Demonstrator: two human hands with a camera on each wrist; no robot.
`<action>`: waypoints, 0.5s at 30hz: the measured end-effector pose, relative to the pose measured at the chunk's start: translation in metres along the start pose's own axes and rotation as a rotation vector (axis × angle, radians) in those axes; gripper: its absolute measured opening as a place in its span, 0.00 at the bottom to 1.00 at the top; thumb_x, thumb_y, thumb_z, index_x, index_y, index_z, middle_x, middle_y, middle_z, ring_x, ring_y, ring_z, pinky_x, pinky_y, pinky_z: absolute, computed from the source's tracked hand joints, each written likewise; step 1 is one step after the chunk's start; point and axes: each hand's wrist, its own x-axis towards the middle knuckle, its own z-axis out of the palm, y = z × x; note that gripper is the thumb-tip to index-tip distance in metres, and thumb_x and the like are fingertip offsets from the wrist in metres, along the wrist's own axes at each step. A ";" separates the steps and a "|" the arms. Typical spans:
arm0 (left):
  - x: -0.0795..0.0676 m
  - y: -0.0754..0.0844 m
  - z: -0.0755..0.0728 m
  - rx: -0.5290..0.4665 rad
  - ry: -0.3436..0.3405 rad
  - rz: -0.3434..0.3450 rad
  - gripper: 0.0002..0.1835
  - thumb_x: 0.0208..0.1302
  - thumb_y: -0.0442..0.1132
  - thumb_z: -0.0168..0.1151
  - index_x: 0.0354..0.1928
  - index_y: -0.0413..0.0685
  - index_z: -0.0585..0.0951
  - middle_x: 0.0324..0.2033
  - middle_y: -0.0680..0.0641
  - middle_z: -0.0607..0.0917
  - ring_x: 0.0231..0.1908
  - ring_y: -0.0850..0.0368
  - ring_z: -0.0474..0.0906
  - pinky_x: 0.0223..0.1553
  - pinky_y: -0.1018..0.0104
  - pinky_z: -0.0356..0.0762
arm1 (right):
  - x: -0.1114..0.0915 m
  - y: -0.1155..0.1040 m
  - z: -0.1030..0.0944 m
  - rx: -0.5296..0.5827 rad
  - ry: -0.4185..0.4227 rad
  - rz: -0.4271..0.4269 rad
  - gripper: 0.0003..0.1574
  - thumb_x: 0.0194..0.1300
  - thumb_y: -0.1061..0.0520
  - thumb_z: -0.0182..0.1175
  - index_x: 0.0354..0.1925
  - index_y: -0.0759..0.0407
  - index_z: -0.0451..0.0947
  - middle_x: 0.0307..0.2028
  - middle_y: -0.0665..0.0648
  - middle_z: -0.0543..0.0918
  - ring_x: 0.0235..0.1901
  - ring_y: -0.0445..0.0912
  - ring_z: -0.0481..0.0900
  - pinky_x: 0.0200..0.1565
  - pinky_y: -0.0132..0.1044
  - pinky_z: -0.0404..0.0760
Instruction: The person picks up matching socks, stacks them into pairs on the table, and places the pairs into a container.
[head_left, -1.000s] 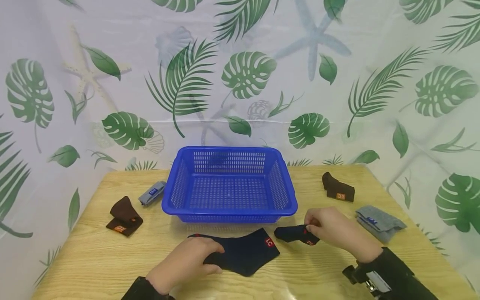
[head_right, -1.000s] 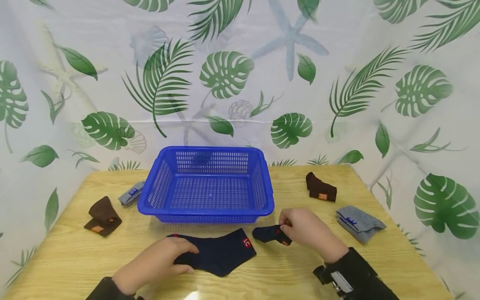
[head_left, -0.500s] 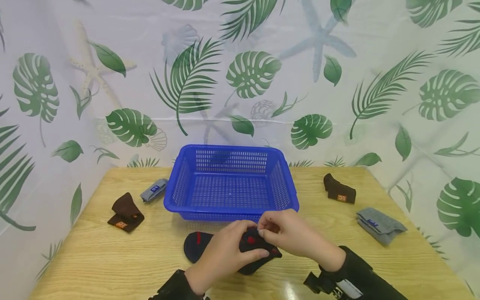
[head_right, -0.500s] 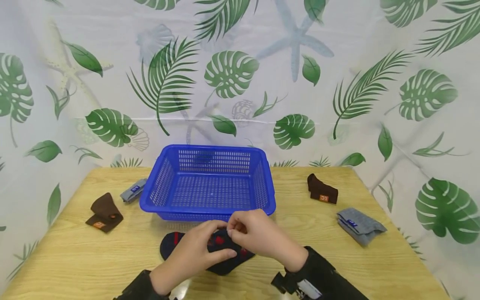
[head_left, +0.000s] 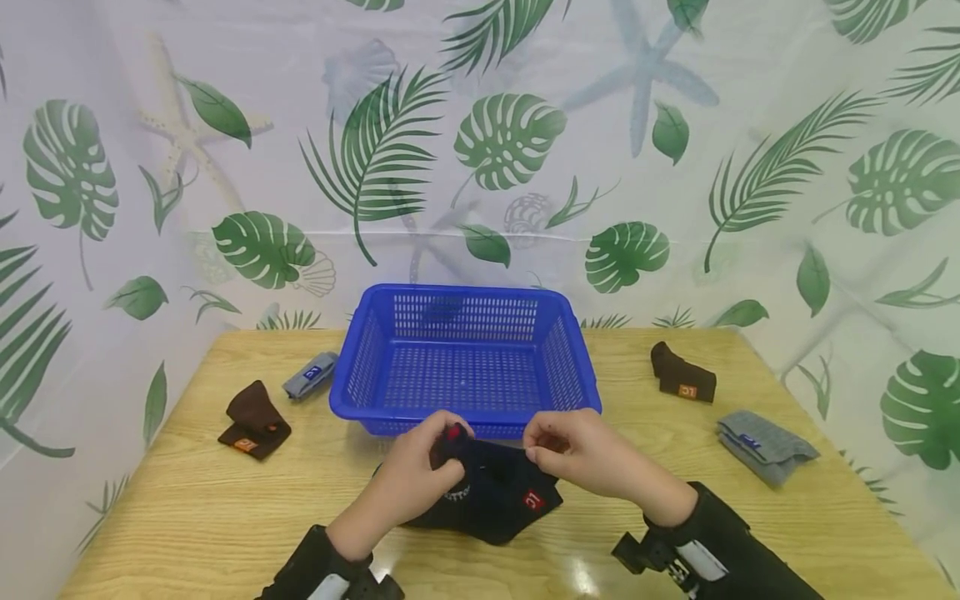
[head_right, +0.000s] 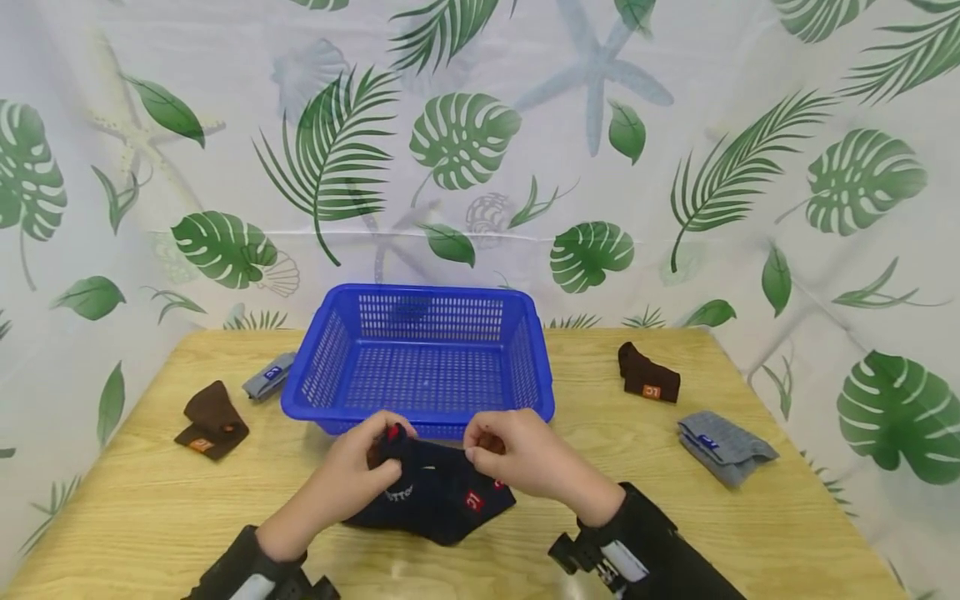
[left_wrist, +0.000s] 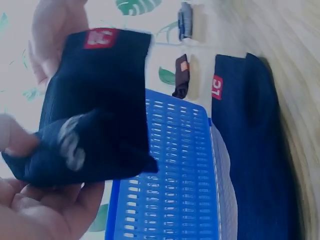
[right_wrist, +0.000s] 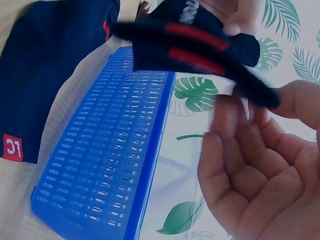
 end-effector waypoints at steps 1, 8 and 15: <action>0.001 0.000 -0.001 -0.052 0.008 -0.033 0.18 0.53 0.26 0.53 0.47 0.44 0.76 0.43 0.47 0.81 0.39 0.54 0.77 0.41 0.61 0.76 | 0.000 0.000 0.000 0.005 0.004 0.005 0.04 0.66 0.63 0.58 0.33 0.57 0.76 0.26 0.45 0.76 0.24 0.35 0.70 0.27 0.32 0.73; 0.003 0.006 0.006 -0.650 0.015 -0.350 0.13 0.62 0.31 0.43 0.48 0.38 0.70 0.39 0.46 0.74 0.37 0.57 0.74 0.37 0.66 0.75 | 0.003 -0.004 0.005 0.061 0.034 0.086 0.03 0.69 0.61 0.58 0.36 0.60 0.75 0.18 0.44 0.67 0.16 0.34 0.60 0.21 0.29 0.62; 0.003 0.001 -0.003 -0.525 -0.009 -0.331 0.20 0.59 0.36 0.68 0.49 0.41 0.71 0.45 0.45 0.75 0.45 0.52 0.74 0.47 0.59 0.75 | 0.004 0.000 0.006 0.168 0.145 0.058 0.03 0.69 0.65 0.55 0.41 0.62 0.75 0.22 0.47 0.71 0.19 0.36 0.64 0.23 0.30 0.66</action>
